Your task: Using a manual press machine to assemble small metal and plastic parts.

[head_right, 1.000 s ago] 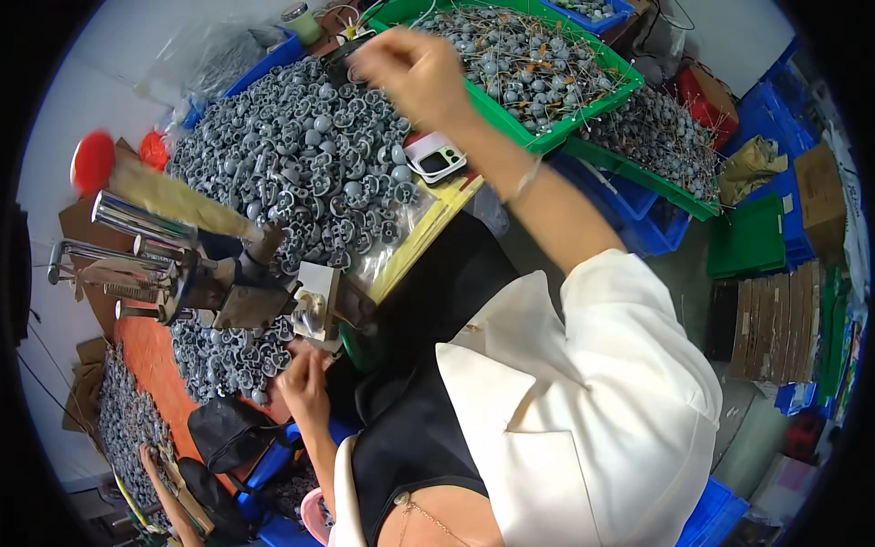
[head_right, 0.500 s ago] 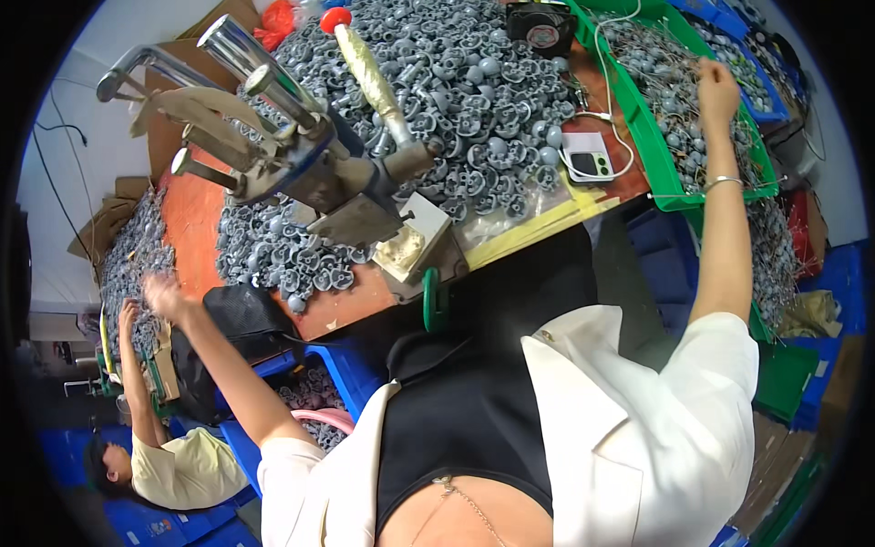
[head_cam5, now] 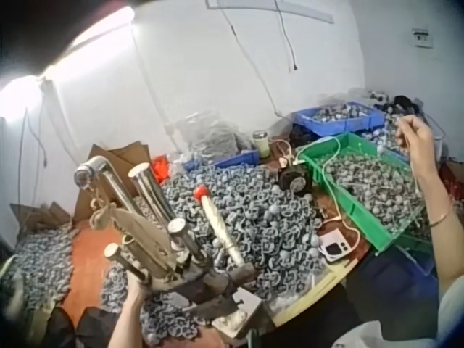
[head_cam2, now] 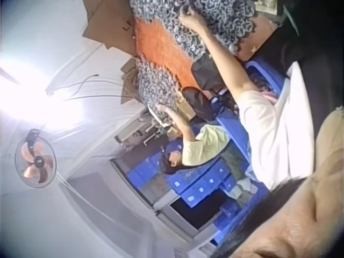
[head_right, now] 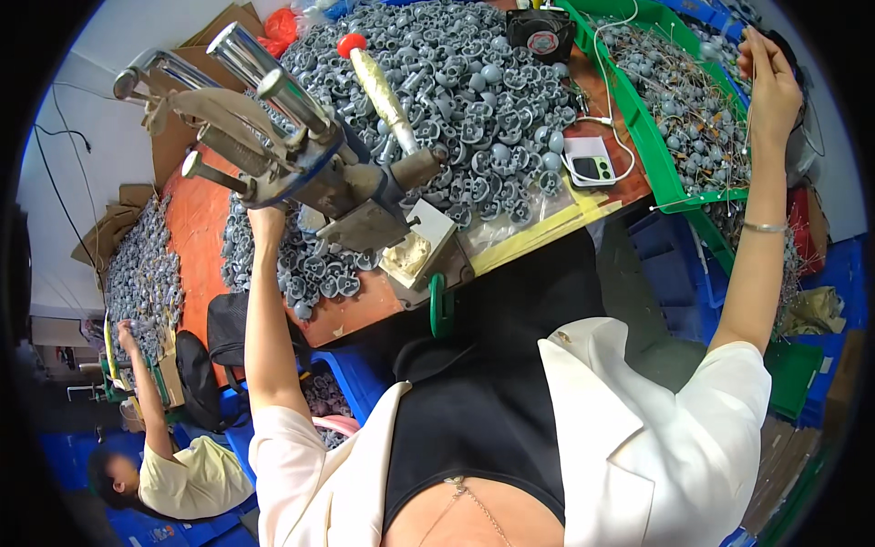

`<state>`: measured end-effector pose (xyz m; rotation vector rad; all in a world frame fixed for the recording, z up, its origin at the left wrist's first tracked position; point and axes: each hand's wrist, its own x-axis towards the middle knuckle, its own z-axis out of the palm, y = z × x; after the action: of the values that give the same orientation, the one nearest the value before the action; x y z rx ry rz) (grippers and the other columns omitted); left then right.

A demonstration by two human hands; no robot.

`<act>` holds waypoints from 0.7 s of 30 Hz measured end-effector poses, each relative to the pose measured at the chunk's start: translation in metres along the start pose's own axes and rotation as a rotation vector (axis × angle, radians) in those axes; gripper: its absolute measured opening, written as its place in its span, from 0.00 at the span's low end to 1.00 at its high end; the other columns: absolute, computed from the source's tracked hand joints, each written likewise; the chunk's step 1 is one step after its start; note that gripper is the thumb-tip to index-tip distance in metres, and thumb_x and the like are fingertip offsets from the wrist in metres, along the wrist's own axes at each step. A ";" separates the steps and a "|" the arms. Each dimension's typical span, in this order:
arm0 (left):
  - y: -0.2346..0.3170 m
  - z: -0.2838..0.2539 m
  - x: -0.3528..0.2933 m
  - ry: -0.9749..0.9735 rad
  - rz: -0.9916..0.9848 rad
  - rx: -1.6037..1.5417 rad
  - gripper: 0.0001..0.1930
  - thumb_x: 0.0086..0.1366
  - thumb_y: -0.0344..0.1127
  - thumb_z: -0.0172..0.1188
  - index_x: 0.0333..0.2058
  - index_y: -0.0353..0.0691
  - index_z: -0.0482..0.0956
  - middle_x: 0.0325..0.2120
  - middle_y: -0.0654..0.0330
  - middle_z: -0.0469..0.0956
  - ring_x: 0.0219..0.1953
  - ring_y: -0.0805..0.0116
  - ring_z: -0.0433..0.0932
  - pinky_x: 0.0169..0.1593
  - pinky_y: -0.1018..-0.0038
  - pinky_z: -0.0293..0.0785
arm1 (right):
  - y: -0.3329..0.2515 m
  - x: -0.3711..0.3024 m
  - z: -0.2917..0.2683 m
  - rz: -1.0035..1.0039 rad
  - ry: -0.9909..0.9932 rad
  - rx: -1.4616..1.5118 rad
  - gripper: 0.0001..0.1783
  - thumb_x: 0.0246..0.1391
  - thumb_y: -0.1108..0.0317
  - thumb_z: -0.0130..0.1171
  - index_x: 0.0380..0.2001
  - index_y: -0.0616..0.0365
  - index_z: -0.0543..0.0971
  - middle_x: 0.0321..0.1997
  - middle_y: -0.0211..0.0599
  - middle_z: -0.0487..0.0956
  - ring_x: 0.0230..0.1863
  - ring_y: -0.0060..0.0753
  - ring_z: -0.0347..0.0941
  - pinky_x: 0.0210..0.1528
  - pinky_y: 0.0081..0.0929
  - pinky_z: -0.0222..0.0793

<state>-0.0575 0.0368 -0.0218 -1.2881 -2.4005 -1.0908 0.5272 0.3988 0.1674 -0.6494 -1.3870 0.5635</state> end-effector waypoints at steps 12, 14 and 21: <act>-0.027 0.000 0.015 -0.238 -0.127 0.393 0.13 0.57 0.36 0.55 0.40 0.44 0.82 0.36 0.44 0.79 0.43 0.49 0.78 0.47 0.60 0.71 | -0.098 -0.136 0.045 0.281 -0.525 0.534 0.12 0.62 0.70 0.47 0.44 0.64 0.73 0.24 0.30 0.71 0.22 0.16 0.66 0.19 0.10 0.58; -0.040 0.000 0.025 -0.336 -0.075 0.392 0.13 0.55 0.35 0.58 0.40 0.42 0.81 0.34 0.45 0.79 0.41 0.50 0.78 0.45 0.61 0.72 | -0.102 -0.148 0.042 0.360 -0.609 0.714 0.12 0.63 0.71 0.43 0.43 0.67 0.72 0.25 0.36 0.73 0.21 0.21 0.69 0.15 0.12 0.61; -0.046 -0.018 0.030 -0.564 -0.077 0.069 0.17 0.47 0.34 0.66 0.37 0.34 0.81 0.28 0.50 0.81 0.31 0.63 0.80 0.38 0.70 0.73 | -0.101 -0.176 0.042 0.406 -0.715 0.826 0.15 0.60 0.68 0.48 0.40 0.74 0.71 0.26 0.44 0.75 0.22 0.30 0.74 0.16 0.16 0.68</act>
<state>-0.1144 0.0268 -0.0180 -1.6670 -2.8693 -0.7175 0.4647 0.2071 0.1182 -0.0212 -1.4855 1.6994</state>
